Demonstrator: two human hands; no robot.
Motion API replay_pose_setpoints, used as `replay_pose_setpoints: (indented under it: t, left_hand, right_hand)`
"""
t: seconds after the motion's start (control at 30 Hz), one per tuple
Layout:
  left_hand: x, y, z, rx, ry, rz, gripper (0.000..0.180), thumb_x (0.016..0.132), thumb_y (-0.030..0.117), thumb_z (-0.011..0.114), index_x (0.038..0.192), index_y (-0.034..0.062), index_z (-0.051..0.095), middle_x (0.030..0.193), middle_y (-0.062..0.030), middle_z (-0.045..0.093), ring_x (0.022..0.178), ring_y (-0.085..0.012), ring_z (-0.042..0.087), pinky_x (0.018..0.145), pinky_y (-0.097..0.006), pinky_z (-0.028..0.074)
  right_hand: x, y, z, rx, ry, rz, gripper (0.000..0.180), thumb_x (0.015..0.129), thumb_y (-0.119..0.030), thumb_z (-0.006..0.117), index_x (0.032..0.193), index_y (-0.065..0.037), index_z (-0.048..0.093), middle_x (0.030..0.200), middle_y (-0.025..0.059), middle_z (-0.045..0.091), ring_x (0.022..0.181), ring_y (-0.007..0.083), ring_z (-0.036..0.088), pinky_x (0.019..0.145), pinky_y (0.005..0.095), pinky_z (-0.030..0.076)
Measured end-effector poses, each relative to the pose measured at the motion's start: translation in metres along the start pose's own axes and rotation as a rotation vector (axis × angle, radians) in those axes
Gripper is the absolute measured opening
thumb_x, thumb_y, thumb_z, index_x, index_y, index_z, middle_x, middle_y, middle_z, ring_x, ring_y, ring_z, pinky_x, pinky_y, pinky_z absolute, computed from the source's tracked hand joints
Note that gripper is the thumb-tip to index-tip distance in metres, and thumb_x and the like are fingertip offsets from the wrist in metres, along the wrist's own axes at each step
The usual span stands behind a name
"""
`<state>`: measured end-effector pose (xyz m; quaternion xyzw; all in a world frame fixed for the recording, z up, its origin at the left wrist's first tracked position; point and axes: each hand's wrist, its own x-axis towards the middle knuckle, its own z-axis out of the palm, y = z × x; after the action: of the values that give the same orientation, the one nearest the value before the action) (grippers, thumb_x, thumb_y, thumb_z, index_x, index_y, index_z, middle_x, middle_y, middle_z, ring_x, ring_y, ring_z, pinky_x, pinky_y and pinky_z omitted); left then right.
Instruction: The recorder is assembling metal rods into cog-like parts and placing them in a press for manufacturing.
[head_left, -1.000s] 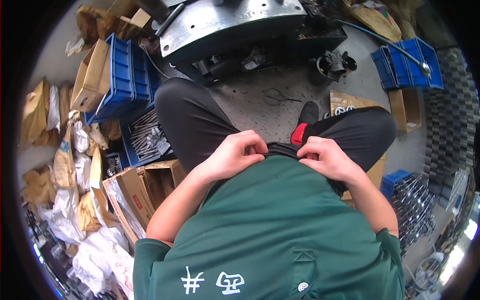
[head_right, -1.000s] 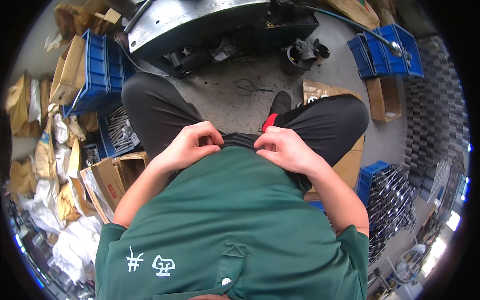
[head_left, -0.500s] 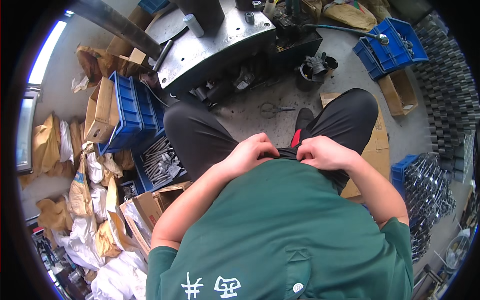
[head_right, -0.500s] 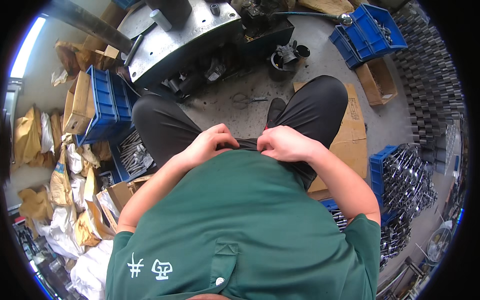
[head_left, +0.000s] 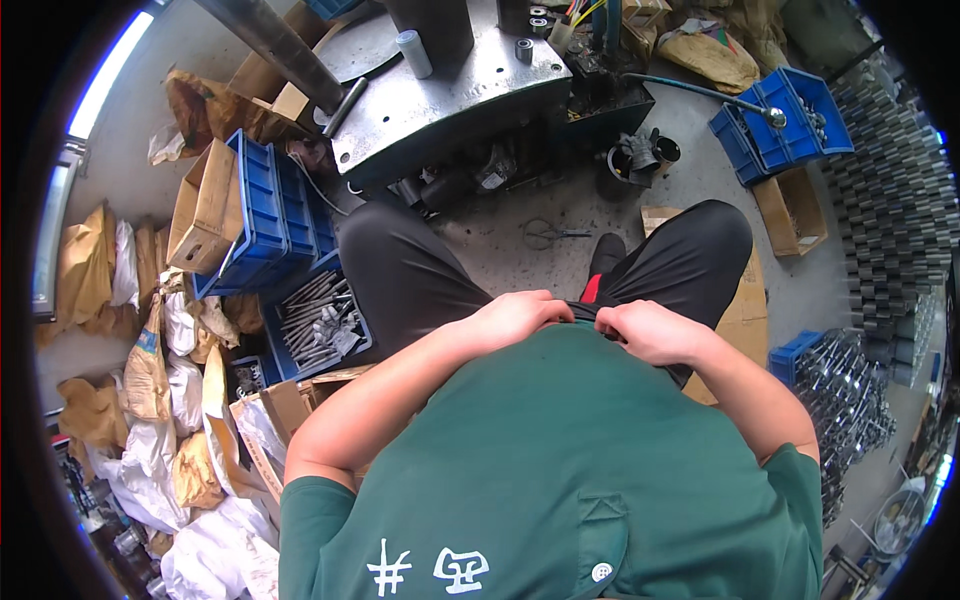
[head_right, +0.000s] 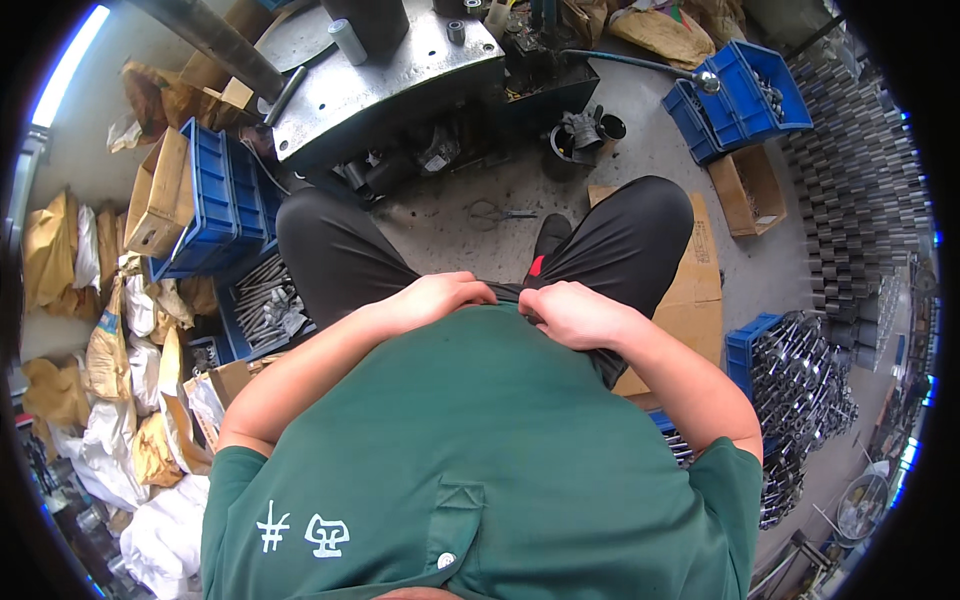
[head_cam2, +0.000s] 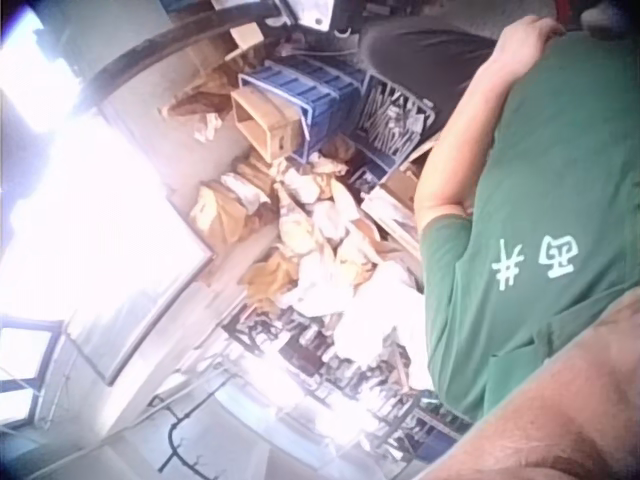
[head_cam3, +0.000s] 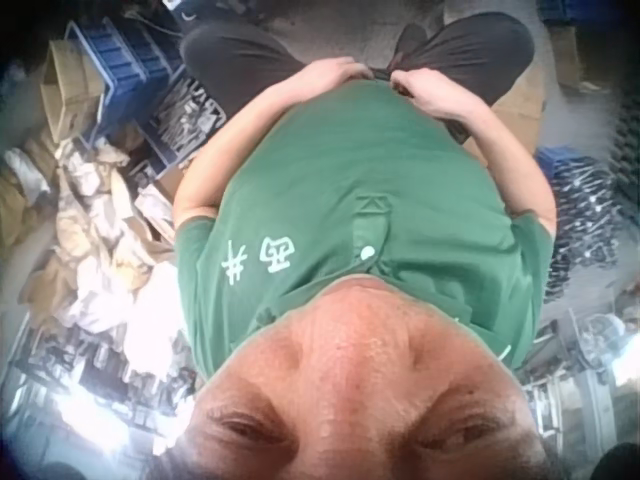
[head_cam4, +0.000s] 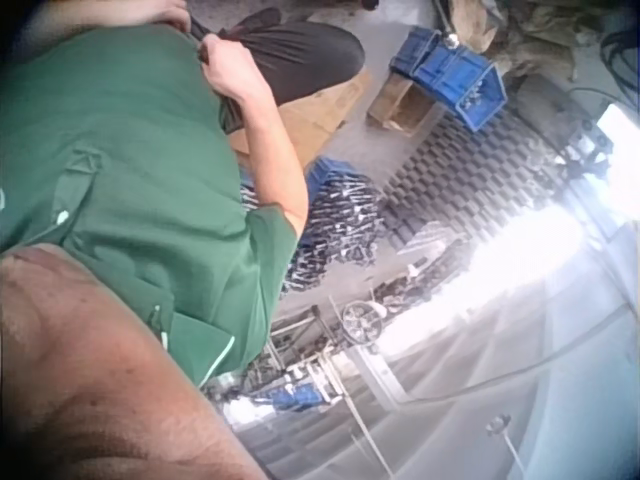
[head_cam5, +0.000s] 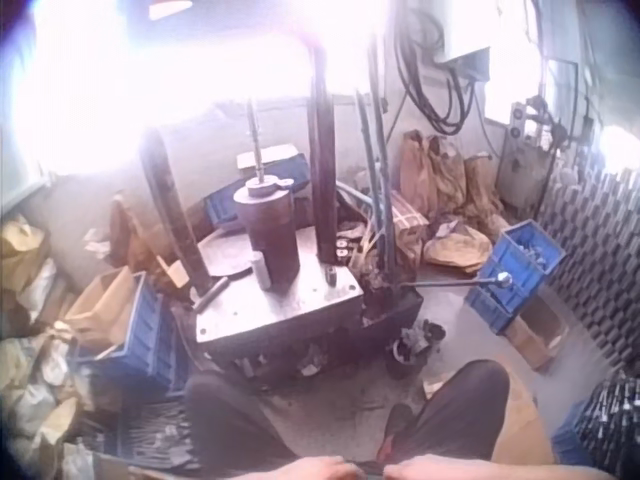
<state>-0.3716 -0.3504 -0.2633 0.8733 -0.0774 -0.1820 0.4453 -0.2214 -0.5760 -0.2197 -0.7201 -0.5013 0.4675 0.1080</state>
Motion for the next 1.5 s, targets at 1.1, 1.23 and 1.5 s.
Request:
replay_pose_setpoints:
  t: [1.1,1.23,1.5]
  left_hand:
    - [0.039,-0.008,-0.012,-0.612,-0.261,-0.320,0.044,0.080,0.033,0.082,0.108,-0.0003,0.074,0.097,-0.0062,0.073,0.092,-0.0159,0.068,0.083,-0.032,0.054]
    - [0.044,-0.011,-0.005,-0.663,-0.247,-0.374,0.042,0.078,0.031,0.084,0.103,-0.0004,0.073,0.093,-0.0053,0.072,0.087,-0.0145,0.066,0.079,-0.032,0.053]
    - [0.056,-0.023,0.015,-0.630,-0.201,-0.436,0.035,0.073,0.031,0.082,0.088,0.0012,0.070,0.082,-0.0062,0.069,0.080,-0.0143,0.065,0.072,-0.032,0.052]
  right_hand:
    - [0.005,0.036,0.065,-0.035,0.745,-0.289,0.015,0.082,-0.007,0.071,0.089,-0.003,0.058,0.089,0.0161,0.057,0.072,0.0368,0.065,0.062,0.0446,0.054]
    - [0.008,0.041,0.064,-0.003,0.713,-0.342,0.015,0.083,-0.008,0.071,0.092,-0.002,0.060,0.088,0.0153,0.059,0.074,0.0355,0.065,0.064,0.0426,0.054]
    - [0.008,0.039,0.056,0.019,0.583,-0.405,0.018,0.084,-0.013,0.071,0.093,0.000,0.061,0.096,0.0137,0.065,0.086,0.0339,0.068,0.072,0.0395,0.057]
